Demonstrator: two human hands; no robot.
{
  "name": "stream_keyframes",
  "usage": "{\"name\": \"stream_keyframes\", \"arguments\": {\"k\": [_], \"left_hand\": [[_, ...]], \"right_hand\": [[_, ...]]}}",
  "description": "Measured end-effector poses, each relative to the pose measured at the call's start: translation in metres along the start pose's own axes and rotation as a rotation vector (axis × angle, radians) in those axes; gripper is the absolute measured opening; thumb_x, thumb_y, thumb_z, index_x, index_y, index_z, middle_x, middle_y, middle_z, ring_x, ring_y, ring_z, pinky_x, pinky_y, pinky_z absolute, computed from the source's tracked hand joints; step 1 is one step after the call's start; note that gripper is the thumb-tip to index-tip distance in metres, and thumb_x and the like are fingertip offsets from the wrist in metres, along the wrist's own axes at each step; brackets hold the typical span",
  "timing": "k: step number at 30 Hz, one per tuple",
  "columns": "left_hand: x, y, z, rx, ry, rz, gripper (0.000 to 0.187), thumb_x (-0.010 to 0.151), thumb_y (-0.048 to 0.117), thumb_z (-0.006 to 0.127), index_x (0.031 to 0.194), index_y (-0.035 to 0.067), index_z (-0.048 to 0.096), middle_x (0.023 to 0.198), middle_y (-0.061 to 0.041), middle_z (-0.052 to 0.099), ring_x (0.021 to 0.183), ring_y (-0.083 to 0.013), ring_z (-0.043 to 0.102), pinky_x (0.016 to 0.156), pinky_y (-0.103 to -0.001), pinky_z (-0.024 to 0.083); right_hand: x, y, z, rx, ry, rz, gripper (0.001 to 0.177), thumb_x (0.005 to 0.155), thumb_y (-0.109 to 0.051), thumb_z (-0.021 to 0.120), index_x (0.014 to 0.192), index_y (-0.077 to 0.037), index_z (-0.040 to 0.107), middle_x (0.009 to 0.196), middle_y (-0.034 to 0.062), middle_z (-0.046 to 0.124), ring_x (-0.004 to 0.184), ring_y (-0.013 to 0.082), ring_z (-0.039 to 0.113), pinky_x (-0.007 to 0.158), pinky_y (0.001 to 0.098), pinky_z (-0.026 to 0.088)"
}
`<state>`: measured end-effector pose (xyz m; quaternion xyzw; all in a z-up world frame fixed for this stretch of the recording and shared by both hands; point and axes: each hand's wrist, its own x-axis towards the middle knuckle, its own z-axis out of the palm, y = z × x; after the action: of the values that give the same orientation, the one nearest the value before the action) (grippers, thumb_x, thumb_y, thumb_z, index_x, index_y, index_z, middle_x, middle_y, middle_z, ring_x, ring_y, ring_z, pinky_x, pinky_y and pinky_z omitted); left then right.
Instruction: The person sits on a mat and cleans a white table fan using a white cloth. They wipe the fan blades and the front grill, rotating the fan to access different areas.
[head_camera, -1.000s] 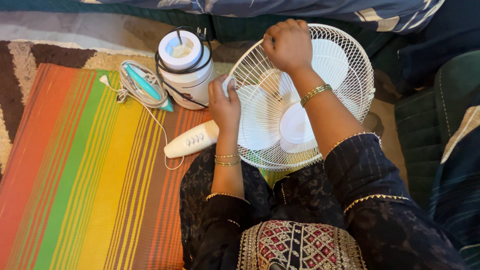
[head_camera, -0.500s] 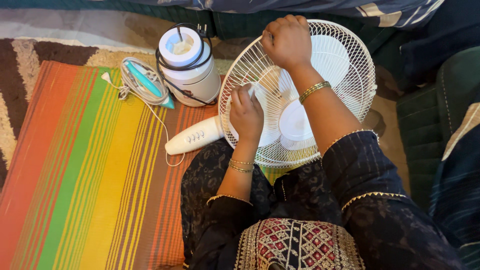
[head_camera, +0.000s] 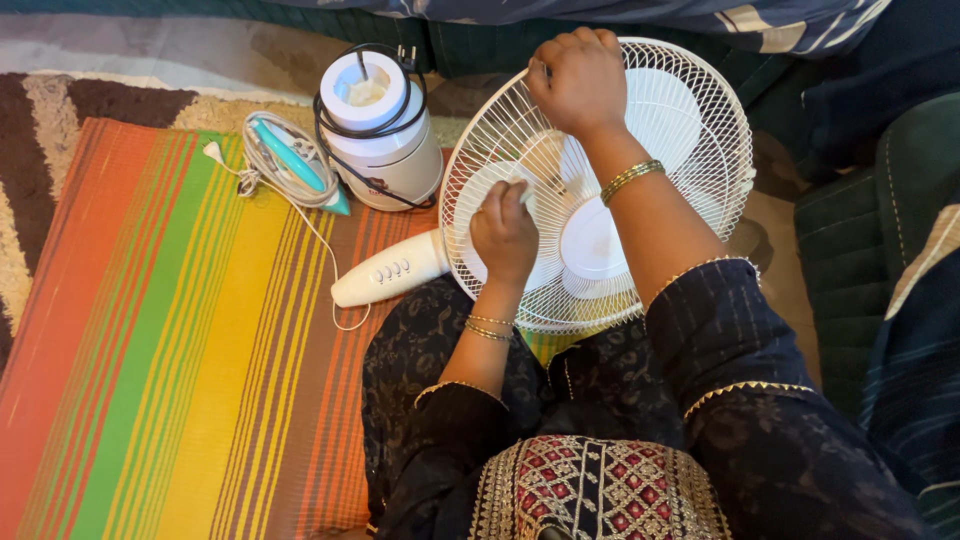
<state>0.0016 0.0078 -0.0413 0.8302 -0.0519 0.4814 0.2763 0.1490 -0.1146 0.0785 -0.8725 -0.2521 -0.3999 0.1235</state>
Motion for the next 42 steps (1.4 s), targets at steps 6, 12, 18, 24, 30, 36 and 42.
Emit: {"name": "stream_keyframes", "arguments": {"k": [6, 12, 18, 24, 30, 36, 42], "left_hand": [[-0.016, 0.019, 0.004, -0.046, -0.099, 0.032, 0.033, 0.087, 0.001, 0.069, 0.118, 0.013, 0.063, 0.118, -0.006, 0.063, 0.084, -0.025, 0.064, 0.074, -0.042, 0.047], [-0.029, 0.047, 0.0, -0.094, -0.207, 0.043, 0.03, 0.087, 0.005, 0.068, 0.116, 0.011, 0.065, 0.116, -0.007, 0.064, 0.085, -0.0251, 0.065, 0.074, -0.041, 0.048], [-0.028, 0.056, -0.006, -0.115, -0.252, 0.067, 0.025, 0.09, 0.007, 0.069, 0.115, 0.008, 0.065, 0.117, -0.006, 0.065, 0.086, -0.0245, 0.064, 0.074, -0.039, 0.048], [-0.021, 0.058, -0.012, -0.152, -0.276, 0.069, 0.029, 0.085, 0.005, 0.067, 0.114, 0.009, 0.066, 0.116, -0.007, 0.065, 0.086, -0.0255, 0.065, 0.075, -0.04, 0.05], [-0.002, 0.062, -0.028, -0.22, -0.339, -0.055, 0.02, 0.089, 0.006, 0.067, 0.109, 0.012, 0.065, 0.107, -0.008, 0.063, 0.077, -0.0294, 0.066, 0.068, -0.043, 0.053], [0.017, 0.043, -0.04, -0.104, -0.385, -0.15, 0.025, 0.087, 0.004, 0.066, 0.11, 0.013, 0.065, 0.107, -0.008, 0.063, 0.073, -0.028, 0.067, 0.063, -0.04, 0.054], [0.04, -0.008, -0.051, -0.072, -0.184, -0.219, 0.026, 0.087, 0.0, 0.065, 0.111, 0.009, 0.061, 0.114, -0.012, 0.063, 0.093, -0.0309, 0.068, 0.071, -0.04, 0.056]], "right_hand": [[0.001, -0.001, -0.001, 0.015, -0.014, 0.016, 0.021, 0.094, -0.026, 0.066, 0.083, -0.01, 0.073, 0.087, 0.0058, 0.069, 0.089, 0.0269, 0.061, 0.087, 0.043, 0.042], [0.0, 0.0, -0.003, 0.02, -0.02, 0.012, 0.021, 0.095, -0.025, 0.066, 0.083, -0.01, 0.073, 0.087, 0.0063, 0.069, 0.089, 0.0271, 0.061, 0.088, 0.0435, 0.043], [0.0, 0.0, -0.003, 0.011, -0.017, 0.015, 0.021, 0.095, -0.025, 0.066, 0.084, -0.009, 0.074, 0.087, 0.0061, 0.07, 0.088, 0.0272, 0.061, 0.088, 0.0432, 0.043], [0.0, 0.0, -0.003, 0.011, -0.008, 0.004, 0.02, 0.095, -0.024, 0.066, 0.085, -0.01, 0.075, 0.089, 0.0059, 0.071, 0.09, 0.0269, 0.062, 0.089, 0.0429, 0.043], [0.001, -0.003, -0.008, 0.029, -0.013, 0.01, 0.019, 0.094, -0.024, 0.067, 0.085, -0.009, 0.075, 0.087, 0.0066, 0.07, 0.089, 0.0273, 0.062, 0.089, 0.0433, 0.043], [0.002, -0.003, -0.007, 0.039, -0.02, 0.017, 0.02, 0.093, -0.025, 0.067, 0.083, -0.01, 0.074, 0.085, 0.007, 0.07, 0.088, 0.0282, 0.062, 0.087, 0.0438, 0.043], [0.002, -0.004, -0.005, 0.031, -0.014, 0.007, 0.021, 0.094, -0.026, 0.067, 0.082, -0.01, 0.073, 0.085, 0.0074, 0.069, 0.088, 0.0281, 0.062, 0.087, 0.0439, 0.043]]}}
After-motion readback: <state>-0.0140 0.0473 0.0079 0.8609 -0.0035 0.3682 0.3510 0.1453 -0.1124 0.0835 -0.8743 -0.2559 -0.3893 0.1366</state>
